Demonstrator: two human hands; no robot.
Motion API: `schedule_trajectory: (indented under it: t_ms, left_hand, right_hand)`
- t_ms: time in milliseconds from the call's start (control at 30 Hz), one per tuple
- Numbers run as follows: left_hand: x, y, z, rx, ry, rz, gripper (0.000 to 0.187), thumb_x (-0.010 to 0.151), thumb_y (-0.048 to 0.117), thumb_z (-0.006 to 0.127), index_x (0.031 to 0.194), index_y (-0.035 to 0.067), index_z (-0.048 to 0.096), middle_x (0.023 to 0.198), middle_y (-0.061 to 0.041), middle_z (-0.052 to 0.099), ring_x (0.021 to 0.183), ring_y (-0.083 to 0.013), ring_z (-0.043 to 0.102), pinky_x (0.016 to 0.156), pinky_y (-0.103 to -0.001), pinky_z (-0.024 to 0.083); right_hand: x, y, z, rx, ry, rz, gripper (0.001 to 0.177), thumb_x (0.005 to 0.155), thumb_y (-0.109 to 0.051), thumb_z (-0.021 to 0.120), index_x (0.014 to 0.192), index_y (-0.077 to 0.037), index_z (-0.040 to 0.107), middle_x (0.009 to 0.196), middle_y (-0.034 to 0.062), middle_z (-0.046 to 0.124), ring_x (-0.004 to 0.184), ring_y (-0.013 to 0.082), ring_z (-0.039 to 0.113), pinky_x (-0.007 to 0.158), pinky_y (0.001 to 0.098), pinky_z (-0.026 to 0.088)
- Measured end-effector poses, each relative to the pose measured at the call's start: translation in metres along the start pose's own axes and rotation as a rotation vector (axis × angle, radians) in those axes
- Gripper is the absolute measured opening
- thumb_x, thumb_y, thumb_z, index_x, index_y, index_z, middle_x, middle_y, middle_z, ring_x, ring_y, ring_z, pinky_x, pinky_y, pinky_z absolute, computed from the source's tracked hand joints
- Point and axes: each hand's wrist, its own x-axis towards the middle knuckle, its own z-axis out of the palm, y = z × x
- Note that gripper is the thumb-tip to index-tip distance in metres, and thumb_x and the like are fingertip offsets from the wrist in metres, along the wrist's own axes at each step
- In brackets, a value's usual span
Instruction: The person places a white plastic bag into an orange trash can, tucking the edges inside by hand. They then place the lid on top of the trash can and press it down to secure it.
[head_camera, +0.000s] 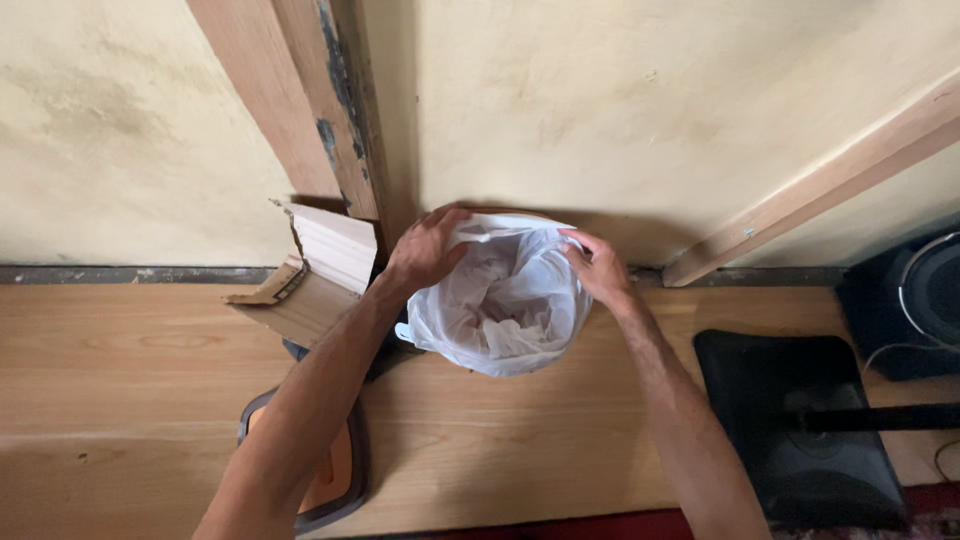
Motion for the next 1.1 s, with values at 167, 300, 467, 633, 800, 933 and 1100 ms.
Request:
schedule_trajectory:
  t_ms: [167,300,467,633,800,933,1100]
  left_hand:
    - [0.009,-0.022,0.018,-0.116,0.049,-0.213,0.030,0.092,0.020,0.069,0.120,0.010,0.063,0.117,-0.020,0.072,0.109,-0.0423,0.067,0.094,-0.049,0.054]
    - [0.014,-0.035,0.033,-0.189,0.210,-0.201,0.029,0.088,0.011,0.067,0.117,0.006,0.064,0.115,-0.021,0.072,0.107,-0.0439,0.067,0.090,-0.050,0.053]
    - [0.009,-0.047,0.037,-0.186,0.223,-0.182,0.023,0.087,0.009,0.067,0.109,0.005,0.072,0.103,-0.021,0.075,0.100,-0.0386,0.072,0.087,-0.045,0.057]
    - [-0.006,-0.049,0.035,-0.230,0.114,-0.311,0.026,0.084,0.013,0.070,0.110,0.008,0.076,0.098,-0.017,0.077,0.092,-0.0299,0.075,0.083,-0.039,0.059]
    - [-0.023,-0.057,0.044,-0.515,-0.120,-0.692,0.025,0.096,0.020,0.070,0.116,0.006,0.076,0.097,-0.014,0.079,0.086,-0.0232,0.075,0.077,-0.039,0.057]
    - [-0.036,-0.072,0.064,-1.080,-0.222,-0.876,0.031,0.100,0.017,0.061,0.123,-0.001,0.070,0.106,-0.013,0.074,0.085,-0.0187,0.068,0.074,-0.037,0.056]
    - [-0.045,-0.079,0.087,-1.297,-0.068,-0.904,0.031,0.096,0.013,0.066,0.121,-0.005,0.066,0.108,-0.015,0.075,0.090,-0.0198,0.073,0.082,-0.036,0.061]
  right_hand:
    - [0.006,0.001,0.010,0.044,0.045,0.038,0.034,0.102,-0.024,0.063,0.132,-0.008,0.068,0.125,0.0130,0.074,0.111,0.0198,0.070,0.095,0.0339,0.055]
    - [0.008,-0.003,0.010,0.080,0.074,-0.013,0.033,0.101,-0.023,0.066,0.130,-0.007,0.069,0.122,0.0115,0.076,0.110,0.0155,0.069,0.094,0.0319,0.054]
    - [0.010,-0.016,0.011,0.077,0.068,0.054,0.034,0.094,-0.019,0.069,0.126,-0.008,0.073,0.105,0.0044,0.079,0.086,0.0073,0.064,0.077,0.0269,0.054]
    - [0.007,-0.017,0.009,0.084,0.016,0.118,0.029,0.093,-0.016,0.071,0.120,-0.008,0.078,0.085,0.0017,0.073,0.070,0.0047,0.057,0.062,0.0242,0.048]
    - [0.008,-0.008,0.019,0.204,-0.009,0.143,0.022,0.100,-0.014,0.068,0.117,-0.006,0.080,0.082,-0.0002,0.070,0.070,0.0038,0.053,0.060,0.0227,0.044]
    - [0.012,-0.008,0.025,0.304,-0.022,0.102,0.020,0.099,-0.012,0.068,0.114,-0.004,0.078,0.093,-0.0002,0.076,0.081,0.0035,0.062,0.069,0.0210,0.050]
    - [0.021,-0.002,0.029,0.329,-0.024,0.217,0.022,0.097,-0.011,0.066,0.114,-0.003,0.079,0.104,0.0028,0.079,0.094,0.0077,0.068,0.085,0.0220,0.053]
